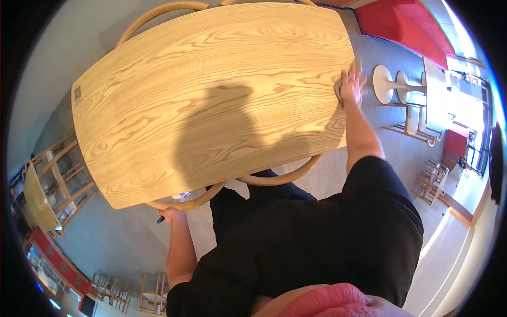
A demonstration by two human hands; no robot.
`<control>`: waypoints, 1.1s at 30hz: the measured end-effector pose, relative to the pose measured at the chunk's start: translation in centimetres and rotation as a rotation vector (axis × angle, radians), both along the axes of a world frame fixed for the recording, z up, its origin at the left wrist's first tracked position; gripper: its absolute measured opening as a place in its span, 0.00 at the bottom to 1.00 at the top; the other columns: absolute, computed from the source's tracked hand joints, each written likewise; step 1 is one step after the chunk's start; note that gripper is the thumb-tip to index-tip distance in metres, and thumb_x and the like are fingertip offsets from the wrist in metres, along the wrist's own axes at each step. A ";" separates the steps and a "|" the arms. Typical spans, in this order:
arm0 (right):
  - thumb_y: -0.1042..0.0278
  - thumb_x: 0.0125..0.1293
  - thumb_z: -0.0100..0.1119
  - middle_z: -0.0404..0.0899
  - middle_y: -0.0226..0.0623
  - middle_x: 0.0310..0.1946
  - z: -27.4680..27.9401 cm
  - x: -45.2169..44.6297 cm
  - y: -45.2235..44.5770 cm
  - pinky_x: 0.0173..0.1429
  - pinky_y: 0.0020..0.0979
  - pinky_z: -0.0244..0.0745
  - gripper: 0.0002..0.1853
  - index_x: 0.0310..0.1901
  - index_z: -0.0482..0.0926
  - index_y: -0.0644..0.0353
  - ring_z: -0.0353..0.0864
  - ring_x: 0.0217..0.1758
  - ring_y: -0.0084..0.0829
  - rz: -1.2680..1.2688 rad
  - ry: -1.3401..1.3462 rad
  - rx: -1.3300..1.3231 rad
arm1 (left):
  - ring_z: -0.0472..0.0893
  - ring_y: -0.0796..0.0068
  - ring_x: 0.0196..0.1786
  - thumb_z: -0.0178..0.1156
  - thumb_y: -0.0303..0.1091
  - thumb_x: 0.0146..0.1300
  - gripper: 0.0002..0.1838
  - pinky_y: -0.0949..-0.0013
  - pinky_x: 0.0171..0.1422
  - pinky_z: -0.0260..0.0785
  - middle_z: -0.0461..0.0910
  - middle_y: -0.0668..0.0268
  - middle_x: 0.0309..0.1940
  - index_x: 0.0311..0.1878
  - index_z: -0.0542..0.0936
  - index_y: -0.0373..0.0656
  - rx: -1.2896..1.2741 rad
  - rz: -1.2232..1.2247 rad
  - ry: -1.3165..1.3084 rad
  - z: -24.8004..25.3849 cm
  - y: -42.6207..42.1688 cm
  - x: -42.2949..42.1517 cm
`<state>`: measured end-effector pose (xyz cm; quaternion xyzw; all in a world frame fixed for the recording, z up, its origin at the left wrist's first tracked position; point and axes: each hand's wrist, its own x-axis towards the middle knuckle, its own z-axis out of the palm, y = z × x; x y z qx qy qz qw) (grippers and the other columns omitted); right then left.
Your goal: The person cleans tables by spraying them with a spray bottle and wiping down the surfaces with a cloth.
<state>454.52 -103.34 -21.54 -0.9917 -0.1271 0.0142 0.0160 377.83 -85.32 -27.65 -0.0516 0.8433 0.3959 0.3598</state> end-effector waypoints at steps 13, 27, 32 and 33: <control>0.26 0.77 0.29 0.34 0.41 0.88 -0.4 -10.3 6.3 0.88 0.57 0.25 0.47 0.86 0.42 0.50 0.30 0.89 0.55 -0.509 0.085 0.097 | 0.82 0.67 0.48 0.58 0.43 0.80 0.23 0.64 0.60 0.74 0.82 0.56 0.48 0.66 0.68 0.36 0.320 -0.687 0.215 -0.8 -2.9 -9.7; 0.54 0.78 0.45 0.51 0.49 0.84 7.3 -53.2 62.8 0.89 0.42 0.45 0.37 0.81 0.53 0.66 0.48 0.88 0.46 0.742 0.328 0.249 | 0.85 0.50 0.52 0.61 0.44 0.76 0.34 0.54 0.59 0.76 0.84 0.45 0.49 0.77 0.62 0.38 0.017 -1.037 0.605 0.5 3.3 -32.2; 0.39 0.80 0.37 0.47 0.41 0.86 0.4 -70.5 67.7 0.89 0.49 0.37 0.38 0.83 0.55 0.55 0.41 0.89 0.49 1.296 0.010 0.274 | 0.84 0.52 0.57 0.62 0.43 0.76 0.35 0.57 0.62 0.75 0.81 0.43 0.56 0.77 0.62 0.33 -0.064 -0.772 0.520 -2.6 5.1 -35.4; 0.41 0.80 0.39 0.48 0.40 0.86 0.1 -72.1 66.4 0.89 0.49 0.38 0.37 0.83 0.56 0.53 0.42 0.89 0.47 1.410 0.030 0.255 | 0.84 0.52 0.57 0.62 0.43 0.76 0.35 0.57 0.62 0.75 0.81 0.43 0.56 0.77 0.62 0.33 -0.059 -0.769 0.517 -3.2 5.6 -35.1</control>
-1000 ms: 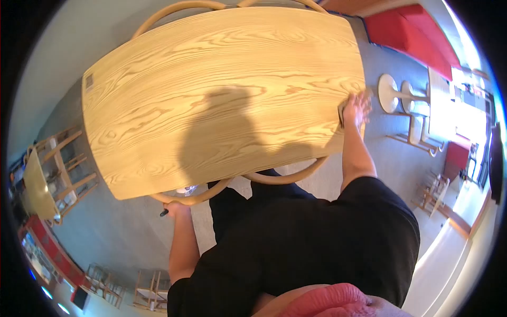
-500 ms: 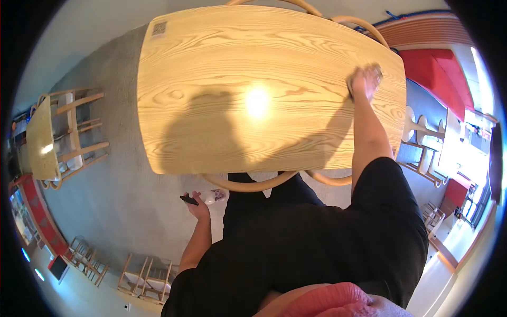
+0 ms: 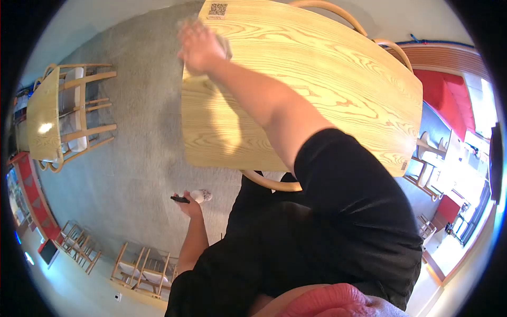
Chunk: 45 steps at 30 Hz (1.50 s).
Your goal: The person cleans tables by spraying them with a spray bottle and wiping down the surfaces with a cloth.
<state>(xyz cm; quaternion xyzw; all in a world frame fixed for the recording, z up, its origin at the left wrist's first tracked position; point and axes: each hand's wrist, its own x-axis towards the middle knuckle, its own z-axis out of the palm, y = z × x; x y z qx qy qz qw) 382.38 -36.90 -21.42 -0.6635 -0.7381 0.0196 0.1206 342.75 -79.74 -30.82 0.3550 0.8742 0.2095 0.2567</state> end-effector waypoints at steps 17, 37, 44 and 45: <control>0.32 0.78 0.33 0.34 0.40 0.88 -1.4 39.4 -38.9 0.87 0.60 0.27 0.39 0.86 0.44 0.34 0.30 0.89 0.55 -1.530 0.083 -0.204 | 0.86 0.57 0.47 0.63 0.44 0.75 0.36 0.58 0.59 0.75 0.86 0.55 0.41 0.77 0.62 0.34 -0.031 -0.284 -0.196 -1.9 5.0 -0.4; 0.48 0.79 0.48 0.59 0.38 0.82 1.7 -3.7 -6.9 0.86 0.49 0.51 0.32 0.79 0.63 0.52 0.53 0.86 0.45 0.157 -0.064 -0.043 | 0.86 0.58 0.55 0.61 0.48 0.76 0.38 0.60 0.66 0.72 0.88 0.56 0.44 0.76 0.59 0.32 -0.176 -0.243 -0.222 -0.5 -4.3 -1.1; 0.53 0.71 0.59 0.60 0.31 0.82 2.6 -1.8 -29.1 0.83 0.51 0.57 0.33 0.75 0.69 0.52 0.55 0.86 0.44 0.428 0.338 -0.168 | 0.83 0.62 0.58 0.61 0.50 0.77 0.38 0.63 0.68 0.70 0.87 0.56 0.47 0.75 0.59 0.31 -0.310 -0.390 -0.280 -2.3 -3.6 -2.6; 0.54 0.69 0.60 0.59 0.36 0.82 3.8 2.1 -30.6 0.84 0.54 0.53 0.36 0.78 0.65 0.50 0.52 0.86 0.45 0.235 0.418 -0.385 | 0.83 0.62 0.58 0.61 0.50 0.77 0.38 0.63 0.68 0.70 0.87 0.56 0.47 0.75 0.59 0.31 -0.311 -0.419 -0.275 -1.8 -3.0 -3.1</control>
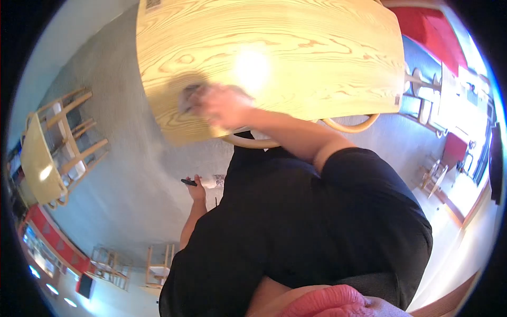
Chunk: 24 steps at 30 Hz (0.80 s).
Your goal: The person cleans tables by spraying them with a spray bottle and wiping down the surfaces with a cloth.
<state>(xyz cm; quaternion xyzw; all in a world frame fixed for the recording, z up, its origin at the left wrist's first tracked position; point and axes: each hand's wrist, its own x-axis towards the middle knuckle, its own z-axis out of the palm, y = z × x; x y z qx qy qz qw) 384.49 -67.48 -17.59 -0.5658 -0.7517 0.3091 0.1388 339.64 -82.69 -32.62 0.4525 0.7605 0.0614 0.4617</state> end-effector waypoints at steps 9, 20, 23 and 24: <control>0.44 0.76 0.49 0.56 0.40 0.84 -5.9 37.7 -23.5 0.83 0.58 0.57 0.35 0.82 0.60 0.37 0.58 0.84 0.48 -1.460 -0.931 -0.004 | 0.80 0.58 0.64 0.60 0.49 0.77 0.42 0.61 0.71 0.69 0.84 0.50 0.54 0.77 0.53 0.28 -0.045 -0.046 0.065 4.0 4.2 -0.2; 0.58 0.68 0.59 0.67 0.46 0.76 0.0 13.4 3.1 0.69 0.47 0.76 0.36 0.76 0.65 0.58 0.71 0.75 0.46 -0.724 -0.058 0.227 | 0.81 0.61 0.61 0.63 0.46 0.76 0.43 0.60 0.65 0.73 0.82 0.53 0.57 0.81 0.50 0.38 -0.211 -0.095 -0.027 4.9 5.1 3.7; 0.51 0.63 0.65 0.76 0.44 0.69 -1.9 3.3 2.2 0.74 0.46 0.71 0.35 0.71 0.73 0.57 0.77 0.71 0.41 -0.267 -0.178 0.381 | 0.82 0.64 0.60 0.65 0.45 0.74 0.44 0.62 0.63 0.73 0.82 0.56 0.58 0.83 0.51 0.46 -0.231 -0.090 -0.012 7.8 3.1 9.4; 0.41 0.63 0.66 0.72 0.43 0.73 -3.8 1.0 -0.4 0.83 0.48 0.58 0.41 0.72 0.72 0.57 0.69 0.78 0.42 -0.180 -0.141 0.558 | 0.82 0.64 0.60 0.65 0.45 0.74 0.44 0.62 0.63 0.73 0.82 0.56 0.58 0.83 0.51 0.46 -0.228 -0.097 -0.010 7.9 2.1 10.9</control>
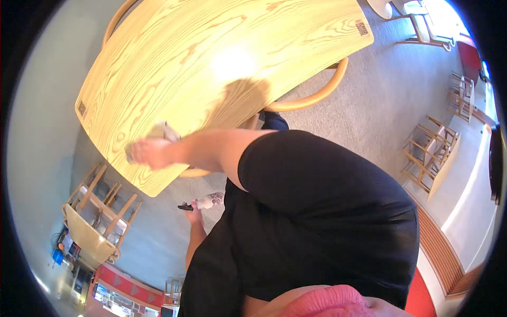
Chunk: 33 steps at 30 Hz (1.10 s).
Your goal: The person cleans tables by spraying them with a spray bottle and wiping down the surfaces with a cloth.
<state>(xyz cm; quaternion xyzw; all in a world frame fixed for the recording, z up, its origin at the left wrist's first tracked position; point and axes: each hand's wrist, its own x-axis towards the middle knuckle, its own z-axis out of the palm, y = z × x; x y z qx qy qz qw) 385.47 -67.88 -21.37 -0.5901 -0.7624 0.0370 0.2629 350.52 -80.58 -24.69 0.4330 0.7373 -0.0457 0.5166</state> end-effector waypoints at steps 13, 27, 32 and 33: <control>0.52 0.74 0.55 0.55 0.42 0.84 2.7 43.9 -37.3 0.87 0.56 0.43 0.38 0.81 0.59 0.53 0.48 0.88 0.45 -1.053 -0.026 -0.295 | 0.85 0.67 0.48 0.64 0.32 0.67 0.39 0.64 0.56 0.78 0.85 0.54 0.49 0.78 0.60 0.34 0.420 -0.609 -0.102 1.5 -12.5 7.1; 0.52 0.79 0.50 0.47 0.64 0.82 -5.0 46.9 -46.3 0.81 0.53 0.58 0.39 0.80 0.52 0.70 0.58 0.81 0.61 -2.011 0.351 0.191 | 0.86 0.59 0.50 0.65 0.34 0.66 0.39 0.60 0.58 0.77 0.85 0.51 0.49 0.77 0.61 0.34 0.229 -0.843 -0.027 5.2 -11.9 14.3; 0.64 0.77 0.50 0.82 0.61 0.57 1.8 40.9 -54.3 0.67 0.51 0.77 0.28 0.75 0.66 0.61 0.80 0.63 0.60 -1.631 0.796 -0.384 | 0.86 0.56 0.50 0.65 0.35 0.65 0.39 0.58 0.58 0.77 0.85 0.50 0.49 0.76 0.62 0.34 0.214 -1.174 -0.113 4.2 -12.1 18.6; 0.64 0.77 0.50 0.82 0.60 0.57 -0.4 39.5 -57.1 0.67 0.52 0.76 0.26 0.74 0.69 0.60 0.80 0.63 0.60 -1.657 0.700 -0.245 | 0.86 0.56 0.50 0.65 0.35 0.65 0.39 0.58 0.58 0.77 0.85 0.49 0.49 0.76 0.62 0.35 0.216 -1.242 -0.135 4.2 -12.4 20.0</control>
